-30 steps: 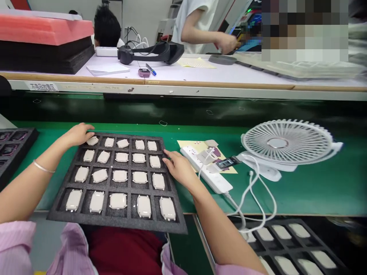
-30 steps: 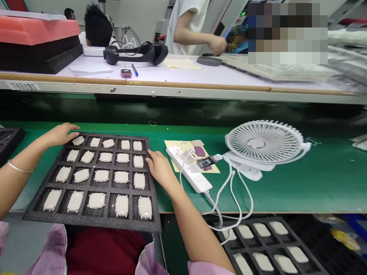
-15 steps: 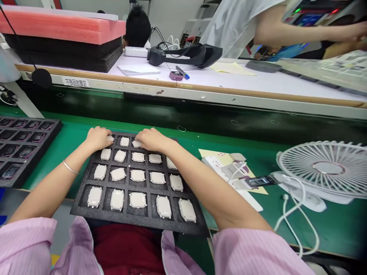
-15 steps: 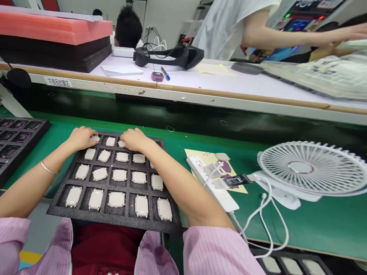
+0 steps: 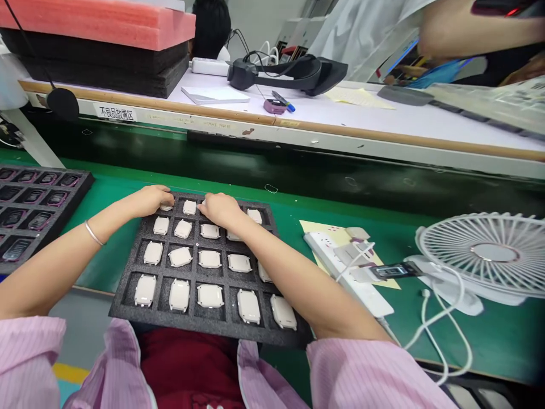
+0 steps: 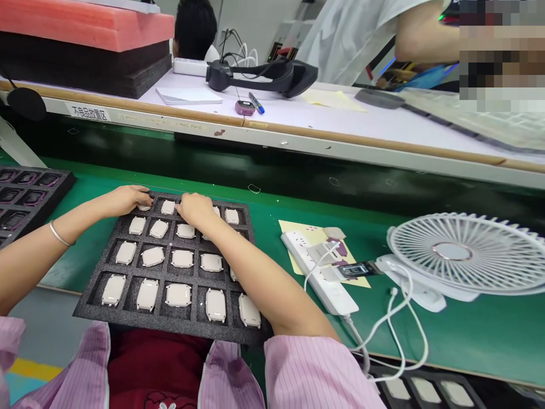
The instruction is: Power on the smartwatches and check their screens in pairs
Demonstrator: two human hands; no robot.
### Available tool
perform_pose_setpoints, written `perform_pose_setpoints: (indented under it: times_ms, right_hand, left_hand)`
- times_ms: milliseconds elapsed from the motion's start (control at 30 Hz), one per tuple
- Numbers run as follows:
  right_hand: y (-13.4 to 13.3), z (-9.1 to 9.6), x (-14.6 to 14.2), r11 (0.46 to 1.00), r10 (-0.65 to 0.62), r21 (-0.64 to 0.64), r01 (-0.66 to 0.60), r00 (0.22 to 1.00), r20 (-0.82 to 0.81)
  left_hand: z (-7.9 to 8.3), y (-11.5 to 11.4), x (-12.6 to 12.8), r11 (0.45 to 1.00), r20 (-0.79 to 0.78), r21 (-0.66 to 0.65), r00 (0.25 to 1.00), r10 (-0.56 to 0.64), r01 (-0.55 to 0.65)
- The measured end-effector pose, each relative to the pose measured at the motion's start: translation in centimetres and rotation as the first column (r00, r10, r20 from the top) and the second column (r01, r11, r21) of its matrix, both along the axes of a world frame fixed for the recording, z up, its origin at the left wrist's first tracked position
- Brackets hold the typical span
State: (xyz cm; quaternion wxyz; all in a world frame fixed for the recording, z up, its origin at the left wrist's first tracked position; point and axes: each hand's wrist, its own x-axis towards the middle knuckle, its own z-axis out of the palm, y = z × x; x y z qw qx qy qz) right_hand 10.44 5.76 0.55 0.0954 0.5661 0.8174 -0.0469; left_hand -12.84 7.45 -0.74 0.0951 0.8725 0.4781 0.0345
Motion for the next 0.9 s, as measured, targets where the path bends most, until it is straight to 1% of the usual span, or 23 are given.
perform_pose_setpoints:
  times_ms: [100, 167, 200, 267, 333, 367, 433, 500, 633, 700, 767, 800, 833, 900]
  right_hand:
    - [-1.0, 0.5, 0.6, 0.999, 0.048, -0.010, -0.049, 0.999, -0.024]
    - [-1.9, 1.2, 1.6, 0.997, 0.082, 0.003, -0.082, 0.996, -0.042]
    - [-2.4, 1.5, 2.1, 0.992, 0.127, -0.010, -0.128, 0.990, -0.053]
    - [-3.5, 1.8, 2.6, 0.968, 0.241, -0.051, -0.244, 0.968, -0.063]
    - [-4.4, 1.5, 2.4, 0.950, 0.302, -0.070, -0.305, 0.952, -0.048]
    - [-4.7, 1.3, 2.2, 0.953, 0.294, -0.061, -0.295, 0.955, -0.033]
    - [-5.1, 0.8, 1.4, 0.974, 0.223, -0.045, -0.223, 0.975, -0.011]
    - [-5.0, 0.6, 0.8, 0.985, 0.158, -0.064, -0.158, 0.987, -0.006]
    - [-4.4, 1.1, 0.7, 0.995, 0.051, -0.082, -0.050, 0.999, 0.019]
    - [-3.8, 1.5, 1.2, 0.999, 0.009, -0.045, -0.009, 1.000, 0.014]
    - [-2.8, 1.6, 1.7, 1.000, 0.011, 0.017, -0.011, 1.000, -0.021]
    - [-2.2, 1.6, 2.0, 0.999, 0.036, 0.040, -0.034, 0.999, -0.040]
    - [-1.6, 1.4, 2.2, 0.997, 0.071, 0.047, -0.068, 0.996, -0.054]
    - [-0.6, 1.0, 2.3, 0.990, 0.144, 0.020, -0.143, 0.988, -0.058]
  left_hand:
    - [0.1, -1.2, -0.5, 0.997, 0.094, -0.076, 0.995, -0.023, 0.030]
    - [0.7, -2.3, -0.5, 0.998, 0.188, -0.058, 0.982, 0.010, 0.001]
    - [1.0, -2.8, -0.4, 0.999, 0.212, -0.030, 0.977, 0.030, -0.024]
    - [1.6, -3.9, 0.1, 0.998, 0.174, 0.017, 0.983, 0.053, -0.057]
    - [2.1, -4.8, 0.7, 0.998, 0.063, -0.003, 0.996, 0.070, -0.070]
    - [2.2, -5.2, 0.9, 0.996, 0.000, -0.030, 0.997, 0.082, -0.082]
    - [2.2, -5.9, 1.2, 0.989, -0.112, -0.079, 0.987, 0.115, -0.124]
    - [2.1, -6.6, 1.3, 0.981, -0.179, -0.101, 0.973, 0.148, -0.168]
    - [1.9, -7.8, 1.4, 0.970, -0.193, -0.098, 0.961, 0.201, -0.222]
    - [1.8, -8.2, 1.6, 0.970, -0.210, -0.078, 0.955, 0.209, -0.229]
    - [1.9, -8.3, 1.9, 0.973, -0.250, -0.046, 0.945, 0.209, -0.227]
    - [2.0, -8.3, 2.0, 0.974, -0.273, -0.035, 0.940, 0.206, -0.224]
    - [2.1, -8.3, 2.1, 0.974, -0.295, -0.030, 0.933, 0.205, -0.223]
    - [2.5, -8.2, 2.2, 0.973, -0.338, -0.041, 0.919, 0.202, -0.228]
